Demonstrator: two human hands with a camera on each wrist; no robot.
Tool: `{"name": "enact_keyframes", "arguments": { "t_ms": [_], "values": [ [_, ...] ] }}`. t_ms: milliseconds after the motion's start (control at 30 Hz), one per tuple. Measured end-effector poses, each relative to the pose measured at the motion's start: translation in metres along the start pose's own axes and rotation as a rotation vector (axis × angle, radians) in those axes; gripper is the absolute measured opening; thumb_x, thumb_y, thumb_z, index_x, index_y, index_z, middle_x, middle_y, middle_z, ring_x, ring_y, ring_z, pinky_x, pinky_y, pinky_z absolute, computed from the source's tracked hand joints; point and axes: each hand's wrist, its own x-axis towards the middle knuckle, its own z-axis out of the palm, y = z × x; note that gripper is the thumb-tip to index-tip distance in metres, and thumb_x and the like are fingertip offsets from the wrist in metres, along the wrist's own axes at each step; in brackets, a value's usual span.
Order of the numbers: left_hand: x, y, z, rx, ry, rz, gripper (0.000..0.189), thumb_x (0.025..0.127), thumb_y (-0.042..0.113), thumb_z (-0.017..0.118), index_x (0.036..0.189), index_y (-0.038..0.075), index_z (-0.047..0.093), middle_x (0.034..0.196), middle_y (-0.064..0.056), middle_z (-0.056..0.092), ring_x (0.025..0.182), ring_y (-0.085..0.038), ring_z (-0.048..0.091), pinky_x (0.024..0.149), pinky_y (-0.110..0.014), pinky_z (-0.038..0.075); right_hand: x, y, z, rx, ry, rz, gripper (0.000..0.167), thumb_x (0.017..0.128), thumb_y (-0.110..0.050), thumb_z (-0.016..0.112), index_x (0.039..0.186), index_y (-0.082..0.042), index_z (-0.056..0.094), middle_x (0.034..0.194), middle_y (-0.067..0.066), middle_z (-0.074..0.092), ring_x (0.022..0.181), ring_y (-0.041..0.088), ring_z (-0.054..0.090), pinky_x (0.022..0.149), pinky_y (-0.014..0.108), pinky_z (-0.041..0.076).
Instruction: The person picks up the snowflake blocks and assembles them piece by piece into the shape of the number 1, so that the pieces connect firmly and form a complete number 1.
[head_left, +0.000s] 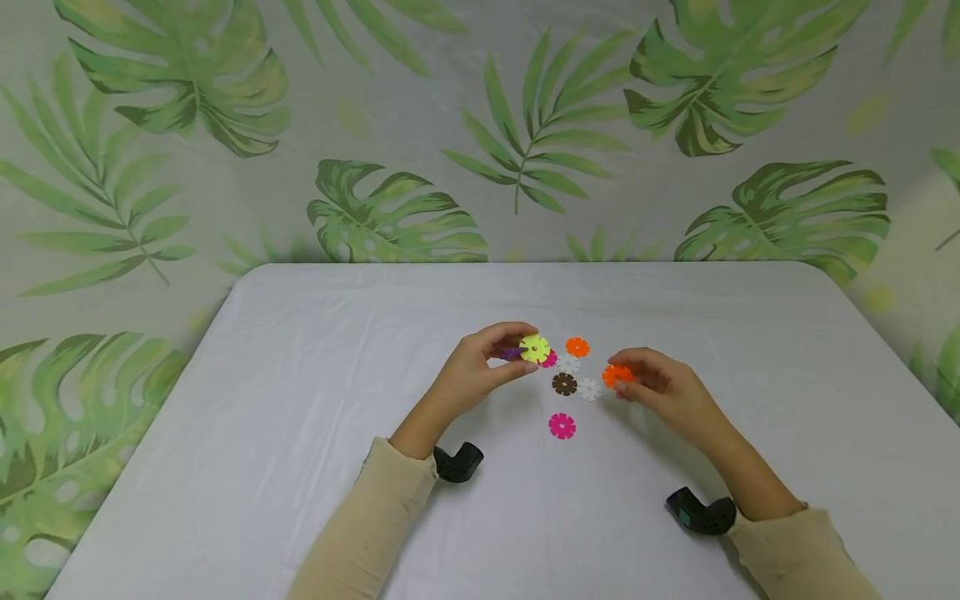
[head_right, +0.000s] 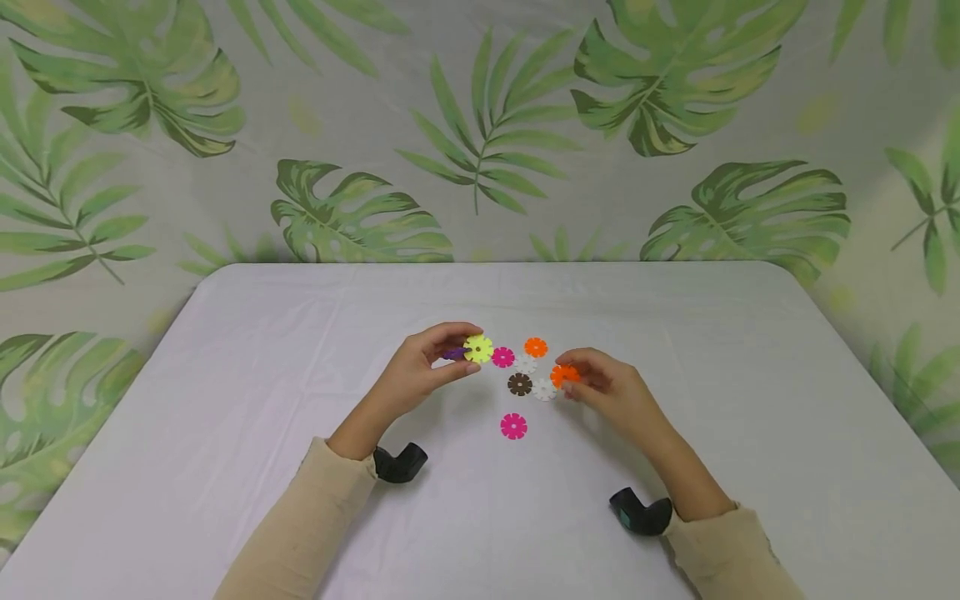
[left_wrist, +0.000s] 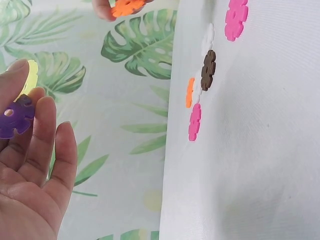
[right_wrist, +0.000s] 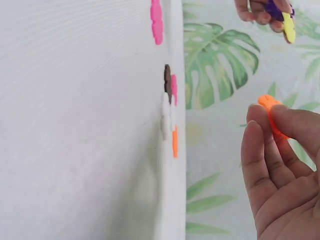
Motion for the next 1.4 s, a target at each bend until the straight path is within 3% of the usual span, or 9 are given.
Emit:
{"name": "enact_keyframes", "arguments": {
  "t_ms": [167,333,733,1100,1233,1400],
  "values": [
    [0.000,0.000,0.000,-0.003,0.001,0.007,0.036,0.080,0.004,0.067,0.114,0.000,0.056,0.099,-0.008,0.060,0.088,-0.015,0.057,0.082,-0.028,0.046,0.007,0.000,0.000,0.007,0.000,-0.008,0.030,0.083,0.002,0.060,0.113,0.000,0.055,0.096,0.012,0.059,0.079,0.028,0.061,0.069,0.028,0.051],
    [0.000,0.001,0.000,-0.006,0.001,0.014,0.035,0.080,0.004,0.067,0.113,-0.001,0.056,0.099,-0.009,0.060,0.087,-0.016,0.057,0.082,-0.031,0.046,0.015,-0.006,0.003,-0.001,0.004,-0.062,0.030,0.084,0.004,0.059,0.114,0.001,0.054,0.097,0.013,0.058,0.080,0.020,0.062,0.070,0.026,0.051],
    [0.000,0.001,0.000,0.005,0.001,0.005,0.035,0.081,0.005,0.066,0.114,0.000,0.056,0.099,-0.009,0.060,0.087,-0.016,0.056,0.082,-0.030,0.046,0.031,-0.023,0.015,0.090,0.060,-0.130,0.032,0.081,0.011,0.058,0.112,0.003,0.055,0.100,0.018,0.058,0.078,0.021,0.062,0.070,0.026,0.051],
    [0.000,0.000,-0.001,0.005,0.002,0.020,0.034,0.081,0.005,0.066,0.114,-0.001,0.056,0.099,-0.009,0.060,0.087,-0.015,0.057,0.082,-0.027,0.046,0.044,-0.030,0.026,0.147,0.044,-0.206,0.031,0.081,0.012,0.057,0.111,0.007,0.053,0.094,0.017,0.059,0.078,0.023,0.062,0.070,0.028,0.051],
    [0.000,0.001,-0.001,0.009,0.006,0.026,0.034,0.081,0.005,0.066,0.113,-0.001,0.056,0.098,-0.009,0.060,0.086,-0.015,0.057,0.081,-0.025,0.046,0.046,-0.030,0.029,0.155,0.038,-0.210,0.030,0.082,0.011,0.057,0.111,0.009,0.052,0.095,0.016,0.058,0.079,0.022,0.062,0.070,0.027,0.051],
    [0.000,0.001,0.000,0.000,-0.003,0.024,0.034,0.081,0.004,0.065,0.114,-0.002,0.056,0.099,-0.010,0.060,0.087,-0.017,0.057,0.082,-0.030,0.046,0.047,-0.030,0.032,0.162,0.053,-0.203,0.029,0.082,0.011,0.057,0.111,0.010,0.052,0.095,0.016,0.058,0.078,0.021,0.062,0.070,0.027,0.051]
  ]
}}
